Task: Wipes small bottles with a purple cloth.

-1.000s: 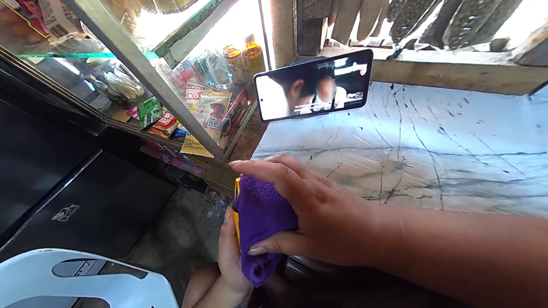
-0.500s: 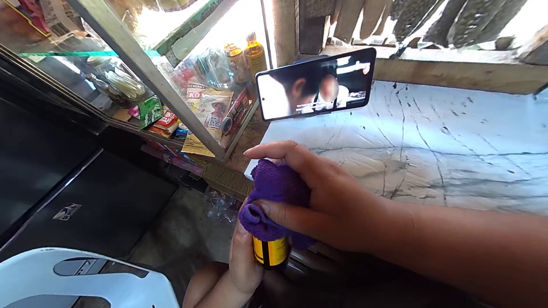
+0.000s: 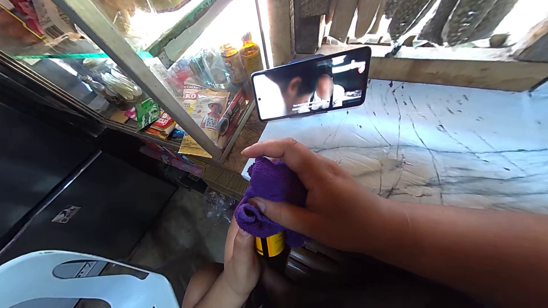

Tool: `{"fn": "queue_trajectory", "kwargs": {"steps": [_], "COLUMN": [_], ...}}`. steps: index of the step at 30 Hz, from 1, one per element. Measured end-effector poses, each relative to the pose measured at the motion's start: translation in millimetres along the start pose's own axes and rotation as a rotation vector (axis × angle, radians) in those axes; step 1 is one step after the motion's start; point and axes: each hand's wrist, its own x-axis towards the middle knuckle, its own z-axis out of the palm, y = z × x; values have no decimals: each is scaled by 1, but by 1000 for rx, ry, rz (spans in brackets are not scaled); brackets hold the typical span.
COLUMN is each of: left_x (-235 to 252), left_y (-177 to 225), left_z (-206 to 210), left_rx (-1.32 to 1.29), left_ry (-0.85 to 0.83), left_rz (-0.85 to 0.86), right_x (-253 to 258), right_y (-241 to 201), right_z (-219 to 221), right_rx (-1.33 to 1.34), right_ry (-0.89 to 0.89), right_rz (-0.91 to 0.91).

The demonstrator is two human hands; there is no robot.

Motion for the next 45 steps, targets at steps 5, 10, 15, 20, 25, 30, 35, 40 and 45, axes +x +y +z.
{"fn": "queue_trajectory", "kwargs": {"steps": [5, 10, 15, 20, 25, 30, 35, 40, 45], "left_x": [-5, -2, 2, -4, -2, -3, 1, 3, -6], "left_y": [-1, 3, 4, 0, 0, -5, -6, -5, -11], "left_z": [0, -1, -3, -9, -3, -3, -1, 0, 6], "left_rx": [-104, -403, -631, -604, -356, -233, -211, -266, -216], "left_ry": [29, 68, 43, -2, -9, 7, 42, 47, 46], "left_rz": [-79, -170, -84, -182, -122, -90, -67, -57, -43], "right_x": [1, -1, -4, -3, -1, 1, 2, 1, 0], "right_y": [4, 3, 3, 2, 2, 1, 0, 0, 2], "right_z": [0, 2, 5, 4, 1, 0, 0, 0, 1], "right_rx": [47, 22, -99, -66, 73, 128, 97, 71, 53], "right_ry": [-33, -119, -166, -129, -99, -91, -17, -4, -11], "right_rz": [-16, -43, -152, -133, -33, 32, 6, 18, 11]}}
